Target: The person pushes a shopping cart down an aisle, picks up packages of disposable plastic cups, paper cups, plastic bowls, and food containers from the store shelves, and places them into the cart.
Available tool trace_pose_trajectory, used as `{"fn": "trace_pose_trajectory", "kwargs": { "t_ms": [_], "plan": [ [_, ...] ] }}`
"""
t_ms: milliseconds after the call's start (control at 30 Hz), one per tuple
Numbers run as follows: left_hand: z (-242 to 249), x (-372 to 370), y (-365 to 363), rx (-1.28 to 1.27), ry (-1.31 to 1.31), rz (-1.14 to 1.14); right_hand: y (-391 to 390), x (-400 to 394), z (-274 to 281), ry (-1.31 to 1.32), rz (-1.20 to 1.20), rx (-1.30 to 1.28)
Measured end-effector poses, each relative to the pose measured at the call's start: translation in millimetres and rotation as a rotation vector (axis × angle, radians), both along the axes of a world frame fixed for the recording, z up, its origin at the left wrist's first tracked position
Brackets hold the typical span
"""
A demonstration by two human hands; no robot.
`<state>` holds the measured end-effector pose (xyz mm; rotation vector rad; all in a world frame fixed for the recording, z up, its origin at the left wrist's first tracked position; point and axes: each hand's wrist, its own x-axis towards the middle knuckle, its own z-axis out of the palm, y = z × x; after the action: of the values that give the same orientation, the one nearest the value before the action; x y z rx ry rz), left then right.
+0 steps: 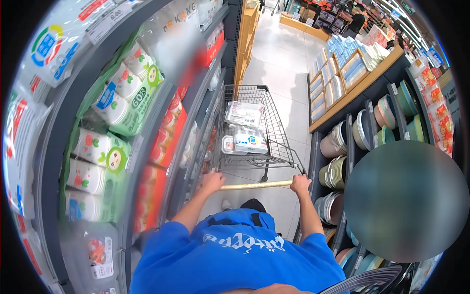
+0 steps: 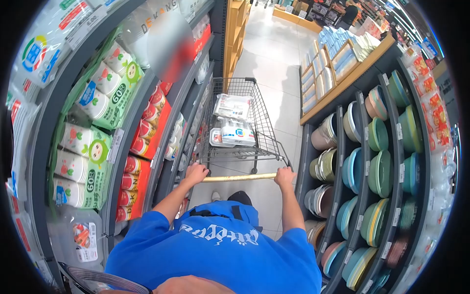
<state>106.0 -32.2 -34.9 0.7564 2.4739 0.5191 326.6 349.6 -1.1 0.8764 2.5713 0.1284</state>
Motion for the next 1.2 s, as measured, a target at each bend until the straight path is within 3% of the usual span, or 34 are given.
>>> {"fn": "trace_pose_trajectory", "kwargs": {
  "t_ms": [433, 500, 733, 833, 1200],
  "plan": [
    [36.5, -102.3, 89.1, -0.160, 0.090, 0.012, 70.6, -109.0, 11.9, 0.028, 0.108, -0.048],
    [39.3, -107.0, 96.6, -0.072, 0.101, 0.138, 80.8, -125.4, 18.8, -0.041, 0.107, -0.118],
    [47.3, -99.8, 115.8, 0.043, 0.322, 0.282, 104.3, -127.9, 17.0, -0.152, 0.231, -0.214],
    [40.1, -101.6, 122.2, 0.000, 0.282, 0.381, 103.5, -129.8, 26.8, -0.152, 0.235, -0.227],
    [35.6, -106.9, 122.8, 0.016, 0.272, 0.419, 118.4, -124.2, 10.5, -0.113, 0.399, -0.251]
  ]
}}
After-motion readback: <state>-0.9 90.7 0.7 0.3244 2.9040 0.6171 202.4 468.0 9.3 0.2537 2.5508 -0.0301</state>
